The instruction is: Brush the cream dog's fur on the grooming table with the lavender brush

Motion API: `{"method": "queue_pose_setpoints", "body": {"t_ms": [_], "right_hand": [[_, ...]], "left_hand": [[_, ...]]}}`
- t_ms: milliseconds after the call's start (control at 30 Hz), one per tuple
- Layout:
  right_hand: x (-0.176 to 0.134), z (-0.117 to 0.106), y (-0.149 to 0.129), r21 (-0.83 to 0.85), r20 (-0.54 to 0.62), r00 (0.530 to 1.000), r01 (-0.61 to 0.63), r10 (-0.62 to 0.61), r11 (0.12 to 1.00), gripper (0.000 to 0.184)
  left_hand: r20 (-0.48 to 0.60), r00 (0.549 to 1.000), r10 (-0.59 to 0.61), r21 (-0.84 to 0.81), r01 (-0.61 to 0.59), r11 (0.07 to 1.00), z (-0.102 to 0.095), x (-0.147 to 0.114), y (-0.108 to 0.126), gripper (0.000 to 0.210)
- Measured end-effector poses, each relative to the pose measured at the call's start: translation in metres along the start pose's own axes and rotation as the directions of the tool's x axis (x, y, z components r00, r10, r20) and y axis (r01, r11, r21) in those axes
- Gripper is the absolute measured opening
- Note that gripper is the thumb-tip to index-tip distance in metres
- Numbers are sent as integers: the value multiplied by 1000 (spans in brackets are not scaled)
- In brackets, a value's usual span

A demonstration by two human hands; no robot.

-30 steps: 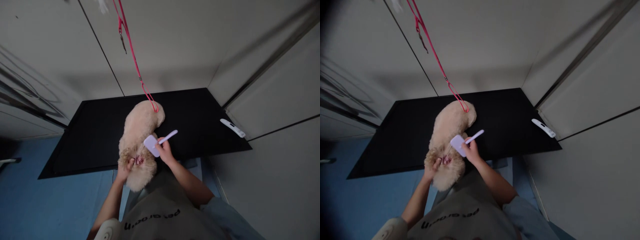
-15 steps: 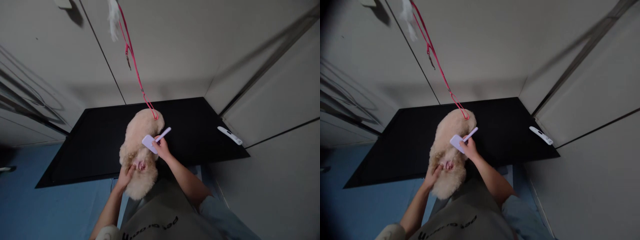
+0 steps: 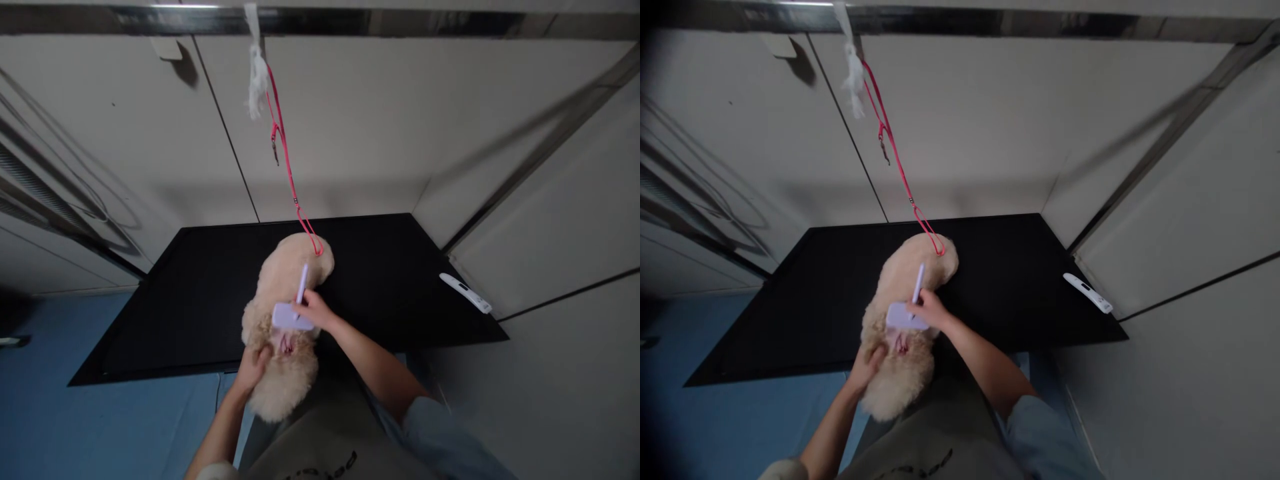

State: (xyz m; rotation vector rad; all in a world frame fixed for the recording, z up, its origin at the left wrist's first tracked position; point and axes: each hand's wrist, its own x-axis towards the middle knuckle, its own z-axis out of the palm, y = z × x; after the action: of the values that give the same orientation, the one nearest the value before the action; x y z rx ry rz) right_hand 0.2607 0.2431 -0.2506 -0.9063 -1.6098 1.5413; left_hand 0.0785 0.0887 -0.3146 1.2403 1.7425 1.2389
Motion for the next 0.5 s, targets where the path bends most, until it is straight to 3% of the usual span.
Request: {"method": "queue_pose_setpoints", "body": {"t_ms": [67,100,200,233,333,367,467,500], "right_hand": [[2,0,-2,-4,-124,992,-5,5,1000,22],[3,0,-2,-18,-98,995,0,-2,1000,24],[4,0,-4,-67,153,988,-20,30,998,27],[5,-1,-5,-71,143,988,-46,56,996,26],[8,-4,-5,-38,-106,993,-63,59,997,21],[7,-4,-3,-37,-102,994,-47,43,998,22],[0,4,8,-36,119,993,-19,23,999,24],[-3,9,13,-31,138,990,-25,29,999,24]], "left_hand": [[-17,999,-42,-51,41,998,1,0,-2,33],[-27,999,-40,-84,38,996,1,1,-3,38],[-37,999,-24,-144,19,989,1,2,-7,49],[-41,999,-31,-139,25,990,1,3,-9,48],[-66,996,-51,-110,44,993,-1,3,-16,46],[-85,995,-51,-111,42,993,-2,3,-17,48],[-140,989,-46,-136,27,990,-1,2,-17,54],[-123,992,-33,-137,16,990,0,2,-15,54]]}}
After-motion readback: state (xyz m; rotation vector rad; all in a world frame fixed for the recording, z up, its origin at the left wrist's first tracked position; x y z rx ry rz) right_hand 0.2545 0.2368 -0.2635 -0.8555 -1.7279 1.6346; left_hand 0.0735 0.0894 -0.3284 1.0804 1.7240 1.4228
